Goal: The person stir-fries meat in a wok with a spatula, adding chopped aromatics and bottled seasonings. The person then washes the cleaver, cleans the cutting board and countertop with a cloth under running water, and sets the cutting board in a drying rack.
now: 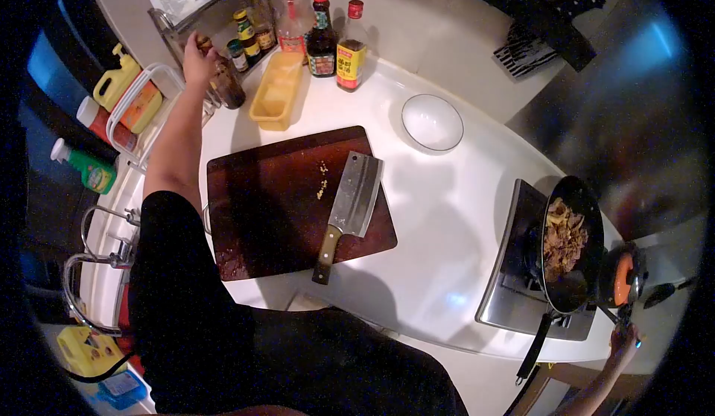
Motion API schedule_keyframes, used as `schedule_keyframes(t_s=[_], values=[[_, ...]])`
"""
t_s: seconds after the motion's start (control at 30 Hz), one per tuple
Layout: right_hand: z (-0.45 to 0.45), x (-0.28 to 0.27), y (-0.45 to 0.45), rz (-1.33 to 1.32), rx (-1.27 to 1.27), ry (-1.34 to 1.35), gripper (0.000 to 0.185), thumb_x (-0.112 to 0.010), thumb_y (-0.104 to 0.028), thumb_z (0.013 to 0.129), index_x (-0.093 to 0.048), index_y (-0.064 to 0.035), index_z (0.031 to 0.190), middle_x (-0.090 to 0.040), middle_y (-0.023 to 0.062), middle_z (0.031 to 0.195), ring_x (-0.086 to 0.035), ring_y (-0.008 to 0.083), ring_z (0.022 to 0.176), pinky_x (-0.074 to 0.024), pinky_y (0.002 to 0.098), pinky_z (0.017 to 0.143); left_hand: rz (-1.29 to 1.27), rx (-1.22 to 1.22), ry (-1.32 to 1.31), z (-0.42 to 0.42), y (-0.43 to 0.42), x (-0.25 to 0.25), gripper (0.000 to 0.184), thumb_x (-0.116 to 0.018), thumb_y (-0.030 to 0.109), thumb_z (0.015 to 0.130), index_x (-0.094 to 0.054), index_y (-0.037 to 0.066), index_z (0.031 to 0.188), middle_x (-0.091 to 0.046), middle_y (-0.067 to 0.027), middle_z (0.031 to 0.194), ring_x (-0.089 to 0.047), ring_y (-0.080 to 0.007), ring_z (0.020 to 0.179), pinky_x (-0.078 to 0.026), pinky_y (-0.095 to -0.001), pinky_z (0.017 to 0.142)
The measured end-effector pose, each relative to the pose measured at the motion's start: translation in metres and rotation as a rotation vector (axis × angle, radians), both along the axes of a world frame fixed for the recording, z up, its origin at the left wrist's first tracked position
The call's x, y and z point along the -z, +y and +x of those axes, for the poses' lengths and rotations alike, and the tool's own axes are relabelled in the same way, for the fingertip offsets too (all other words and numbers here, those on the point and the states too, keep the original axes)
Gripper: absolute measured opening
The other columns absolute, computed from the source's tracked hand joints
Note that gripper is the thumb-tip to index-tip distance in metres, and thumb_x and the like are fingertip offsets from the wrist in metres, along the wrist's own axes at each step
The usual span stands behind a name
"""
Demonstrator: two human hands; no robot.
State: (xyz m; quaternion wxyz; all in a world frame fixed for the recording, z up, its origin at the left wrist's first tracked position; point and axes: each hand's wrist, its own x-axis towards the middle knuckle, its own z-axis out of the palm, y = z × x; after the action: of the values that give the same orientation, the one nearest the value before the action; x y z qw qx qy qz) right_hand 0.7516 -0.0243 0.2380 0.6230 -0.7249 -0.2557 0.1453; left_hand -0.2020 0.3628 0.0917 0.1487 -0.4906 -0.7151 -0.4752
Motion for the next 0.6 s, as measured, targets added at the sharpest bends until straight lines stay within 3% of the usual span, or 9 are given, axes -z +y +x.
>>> schedule_keyframes(t_s=[0.1,0.27,0.33,0.37,0.47,0.57,0.6], values=[[0.0,0.0,-0.008,-0.021,0.052,0.019,0.011,-0.054,-0.019,0.079,-0.052,-0.0099,0.082,-0.055,0.0019,0.07,-0.055,0.013,0.062,-0.0468,0.0228,0.053,-0.02,0.03,0.337,-0.012,0.003,0.007,0.049,-0.056,0.009,0.072,-0.038,0.004,0.117,-0.041,-0.0138,0.12,-0.045,-0.0304,0.104,-0.039,-0.0346,0.086],[0.024,0.008,-0.015,0.059,-0.022,0.108,0.012,-0.053,-0.021,0.078,-0.052,-0.0094,0.082,-0.055,0.0032,0.077,-0.054,0.0151,0.066,-0.0458,0.0269,0.056,-0.16,0.006,0.392,-0.005,-0.008,0.001,0.044,-0.05,0.01,0.076,-0.038,0.007,0.118,-0.04,-0.012,0.122,-0.047,-0.0303,0.102,-0.04,-0.0355,0.084],[0.083,0.02,-0.022,0.144,-0.062,0.279,0.017,-0.051,-0.024,0.077,-0.05,-0.0083,0.083,-0.054,0.0048,0.086,-0.052,0.0173,0.071,-0.0426,0.0329,0.059,-0.182,-0.02,0.458,-0.012,0.0,0.006,0.041,-0.045,0.015,0.081,-0.037,0.007,0.12,-0.039,-0.0121,0.124,-0.048,-0.031,0.101,-0.041,-0.0363,0.084],[0.107,0.02,-0.029,0.052,-0.075,0.238,0.019,-0.053,-0.023,0.076,-0.051,-0.0086,0.088,-0.055,0.0051,0.083,-0.052,0.0181,0.07,-0.0432,0.0325,0.059,-0.253,0.04,0.477,-0.028,0.005,0.008,0.043,-0.047,0.019,0.08,-0.037,0.007,0.121,-0.038,-0.0145,0.124,-0.044,-0.0309,0.106,-0.038,-0.0361,0.087],[0.051,-0.007,-0.028,-0.232,-0.128,0.053,0.033,-0.061,-0.019,0.073,-0.054,-0.0095,0.104,-0.057,0.0058,0.075,-0.053,0.0204,0.068,-0.045,0.0312,0.06,-0.338,0.142,0.612,-0.052,0.031,0.014,0.055,-0.053,0.017,0.076,-0.03,0.008,0.125,-0.031,-0.0178,0.128,-0.036,-0.0325,0.114,-0.032,-0.037,0.093],[-0.076,-0.041,0.015,-0.181,0.057,-0.143,0.023,-0.053,-0.014,0.079,-0.052,-0.0031,0.099,-0.056,0.0087,0.073,-0.057,0.0186,0.063,-0.0496,0.0282,0.054,-0.164,-0.1,0.789,-0.032,0.016,-0.003,0.072,-0.059,0.009,0.07,-0.02,0.009,0.131,-0.022,-0.0193,0.133,-0.029,-0.0348,0.119,-0.027,-0.0387,0.098],[-0.094,-0.048,0.023,-0.155,0.09,-0.183,0.021,-0.05,-0.013,0.081,-0.051,-0.0009,0.097,-0.056,0.0097,0.073,-0.059,0.018,0.061,-0.0512,0.0272,0.053,-0.294,-0.178,0.773,-0.009,0.008,-0.019,0.07,-0.058,0.01,0.072,-0.02,0.008,0.131,-0.023,-0.023,0.13,-0.029,-0.0372,0.118,-0.03,-0.0393,0.095]])
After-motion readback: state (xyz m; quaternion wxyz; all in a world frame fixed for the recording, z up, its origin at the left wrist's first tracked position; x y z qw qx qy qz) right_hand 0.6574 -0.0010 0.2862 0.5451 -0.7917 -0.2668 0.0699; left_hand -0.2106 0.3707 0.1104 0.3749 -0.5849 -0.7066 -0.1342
